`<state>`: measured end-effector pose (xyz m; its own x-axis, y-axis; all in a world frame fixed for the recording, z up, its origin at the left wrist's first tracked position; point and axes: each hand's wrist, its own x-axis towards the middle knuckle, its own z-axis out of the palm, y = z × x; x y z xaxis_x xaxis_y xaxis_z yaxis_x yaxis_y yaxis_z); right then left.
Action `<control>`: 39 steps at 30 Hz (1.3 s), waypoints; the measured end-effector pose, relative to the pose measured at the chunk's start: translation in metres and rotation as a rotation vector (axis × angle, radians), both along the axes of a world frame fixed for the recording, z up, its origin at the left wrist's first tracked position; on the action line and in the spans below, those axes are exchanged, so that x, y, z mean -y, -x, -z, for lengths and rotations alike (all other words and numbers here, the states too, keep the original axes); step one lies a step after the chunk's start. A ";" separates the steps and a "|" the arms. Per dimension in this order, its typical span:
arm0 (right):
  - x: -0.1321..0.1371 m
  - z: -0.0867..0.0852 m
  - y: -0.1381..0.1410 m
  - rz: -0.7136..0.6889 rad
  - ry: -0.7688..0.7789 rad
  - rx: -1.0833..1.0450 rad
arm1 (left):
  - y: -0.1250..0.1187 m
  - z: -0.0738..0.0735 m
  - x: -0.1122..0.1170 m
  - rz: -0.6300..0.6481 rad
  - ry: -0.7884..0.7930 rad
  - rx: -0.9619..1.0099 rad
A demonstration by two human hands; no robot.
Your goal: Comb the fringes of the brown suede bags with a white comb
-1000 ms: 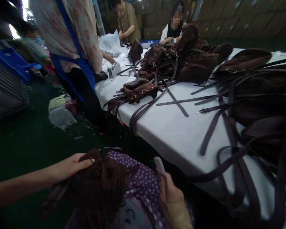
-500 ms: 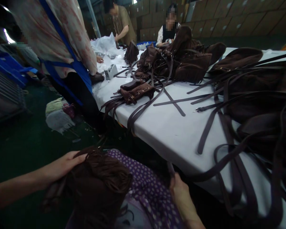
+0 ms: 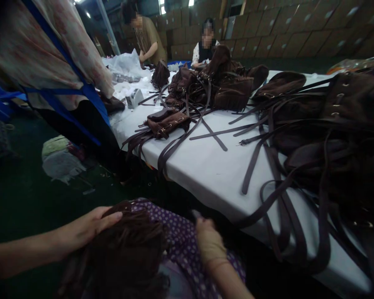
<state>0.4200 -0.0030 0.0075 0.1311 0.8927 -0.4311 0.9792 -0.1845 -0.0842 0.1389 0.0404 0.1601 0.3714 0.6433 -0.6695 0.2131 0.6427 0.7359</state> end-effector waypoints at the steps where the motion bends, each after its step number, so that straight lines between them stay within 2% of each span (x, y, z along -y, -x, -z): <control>1: 0.006 0.012 -0.031 0.042 0.037 0.021 | 0.006 -0.004 0.002 -0.033 0.006 -0.018; 3: 0.022 0.030 -0.081 0.094 0.067 0.007 | 0.016 -0.007 0.003 -0.126 0.017 -0.096; 4: 0.031 0.034 -0.095 0.119 0.044 -0.041 | 0.018 -0.006 0.003 -0.169 0.023 -0.136; 6: 0.046 0.031 -0.093 0.086 -0.113 -0.148 | 0.016 -0.002 0.001 -0.208 0.054 -0.146; 7: 0.053 0.024 -0.079 0.025 -0.233 -0.201 | 0.012 0.001 0.000 -0.211 0.075 -0.121; 9: 0.062 0.001 -0.032 -0.165 -0.471 -0.269 | 0.002 0.006 -0.002 -0.209 0.114 -0.069; 11: 0.064 -0.024 0.023 -0.337 -0.603 -0.263 | -0.009 0.008 -0.003 -0.194 0.138 -0.049; 13: 0.056 -0.040 0.063 -0.451 -0.584 -0.226 | -0.015 0.006 -0.003 -0.181 0.146 -0.072; 15: 0.039 -0.043 0.071 -0.398 -0.387 -0.172 | -0.016 0.002 0.000 -0.137 0.126 -0.083; 16: 0.030 -0.039 0.061 -0.309 -0.267 -0.136 | -0.014 0.000 0.002 -0.105 0.113 -0.070; 17: 0.021 -0.034 0.042 -0.182 -0.134 -0.095 | -0.011 -0.002 0.004 -0.070 0.102 -0.046; 18: 0.014 -0.027 0.017 -0.068 -0.063 -0.050 | -0.007 -0.004 0.007 -0.034 0.099 -0.015; 21: 0.010 -0.007 -0.062 0.072 0.031 -0.002 | 0.008 -0.006 0.012 -0.034 0.097 0.014; 23: 0.020 -0.001 -0.085 0.148 0.000 -0.101 | 0.013 -0.003 0.012 -0.115 0.081 -0.025; 24: 0.028 -0.001 -0.082 0.165 -0.063 -0.176 | 0.014 0.000 0.011 -0.159 0.084 -0.046; 26: 0.047 -0.012 -0.053 0.116 -0.280 -0.348 | 0.010 0.007 0.006 -0.208 0.153 -0.028; 28: 0.066 -0.032 -0.006 -0.050 -0.530 -0.468 | 0.002 0.013 -0.001 -0.215 0.304 0.043; 30: 0.077 -0.051 0.038 -0.230 -0.648 -0.481 | -0.007 0.018 -0.007 -0.192 0.463 0.093; 31: 0.079 -0.057 0.055 -0.309 -0.646 -0.447 | -0.011 0.020 -0.009 -0.184 0.514 0.093; 33: 0.072 -0.062 0.073 -0.400 -0.540 -0.318 | -0.018 0.020 -0.008 -0.171 0.555 0.053; 36: 0.044 -0.057 0.065 -0.329 -0.353 -0.138 | -0.020 0.020 0.002 -0.149 0.457 0.035; 39: 0.022 -0.052 0.049 -0.270 -0.353 -0.135 | -0.014 0.021 0.012 -0.134 0.352 0.037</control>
<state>0.3713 -0.0253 0.0598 -0.1623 0.9824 -0.0919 0.9643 0.1382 -0.2258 0.1528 0.0282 0.1394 0.3277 0.4208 -0.8459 0.0867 0.8781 0.4705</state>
